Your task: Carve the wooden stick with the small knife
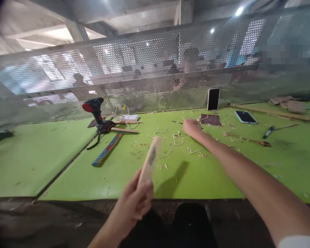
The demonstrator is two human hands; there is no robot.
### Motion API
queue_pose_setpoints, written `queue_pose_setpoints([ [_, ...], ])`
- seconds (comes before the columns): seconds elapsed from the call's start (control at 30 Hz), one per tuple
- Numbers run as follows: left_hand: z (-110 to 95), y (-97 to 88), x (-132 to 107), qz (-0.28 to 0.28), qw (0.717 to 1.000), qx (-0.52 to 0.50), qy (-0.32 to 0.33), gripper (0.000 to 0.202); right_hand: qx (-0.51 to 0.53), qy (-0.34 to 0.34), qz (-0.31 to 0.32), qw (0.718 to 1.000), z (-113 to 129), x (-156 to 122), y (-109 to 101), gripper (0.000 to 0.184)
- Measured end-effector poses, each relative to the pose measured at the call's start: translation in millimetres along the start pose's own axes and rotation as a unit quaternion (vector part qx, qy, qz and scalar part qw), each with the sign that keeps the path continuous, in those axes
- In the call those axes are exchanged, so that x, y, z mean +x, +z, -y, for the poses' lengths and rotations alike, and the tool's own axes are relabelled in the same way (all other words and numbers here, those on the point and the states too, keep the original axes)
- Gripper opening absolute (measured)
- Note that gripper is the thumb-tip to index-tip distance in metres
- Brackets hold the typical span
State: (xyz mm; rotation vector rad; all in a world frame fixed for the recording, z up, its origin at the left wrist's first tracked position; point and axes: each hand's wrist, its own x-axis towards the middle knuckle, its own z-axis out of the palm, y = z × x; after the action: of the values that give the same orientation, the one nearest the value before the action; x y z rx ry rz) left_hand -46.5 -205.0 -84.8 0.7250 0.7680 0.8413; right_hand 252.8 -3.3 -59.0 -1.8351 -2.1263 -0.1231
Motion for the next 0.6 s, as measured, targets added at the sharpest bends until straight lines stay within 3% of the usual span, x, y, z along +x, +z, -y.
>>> queue_pose_setpoints([
  [0.07,-2.0,-6.3,1.0,-0.015,0.999,-0.025,0.035,0.085,-0.011,0.037,0.039,0.998,3.5,-7.7,-4.6,0.024],
  [0.13,-1.0,-11.4,5.3,-0.012,0.999,-0.039,0.032,0.083,-0.014,0.041,0.073,0.996,22.7,-19.6,-5.6,0.037],
  [0.27,11.6,-13.4,9.2,0.012,0.998,-0.054,0.016,0.085,-0.01,-0.021,0.09,0.996,77.8,-46.0,-6.4,0.036],
  [0.37,18.7,-12.2,9.2,0.01,0.998,-0.062,0.03,0.082,-0.033,-0.048,0.081,0.995,104.5,-57.6,-9.1,0.036],
  [0.47,18.0,-11.5,12.6,0.001,0.997,-0.061,0.04,0.074,-0.058,-0.046,0.069,0.995,111.8,-56.5,-6.9,0.039],
  [0.6,14.5,-9.4,12.9,0.005,0.997,-0.055,0.047,0.067,-0.056,-0.036,0.066,0.996,100.3,-41.5,4.4,0.033],
])
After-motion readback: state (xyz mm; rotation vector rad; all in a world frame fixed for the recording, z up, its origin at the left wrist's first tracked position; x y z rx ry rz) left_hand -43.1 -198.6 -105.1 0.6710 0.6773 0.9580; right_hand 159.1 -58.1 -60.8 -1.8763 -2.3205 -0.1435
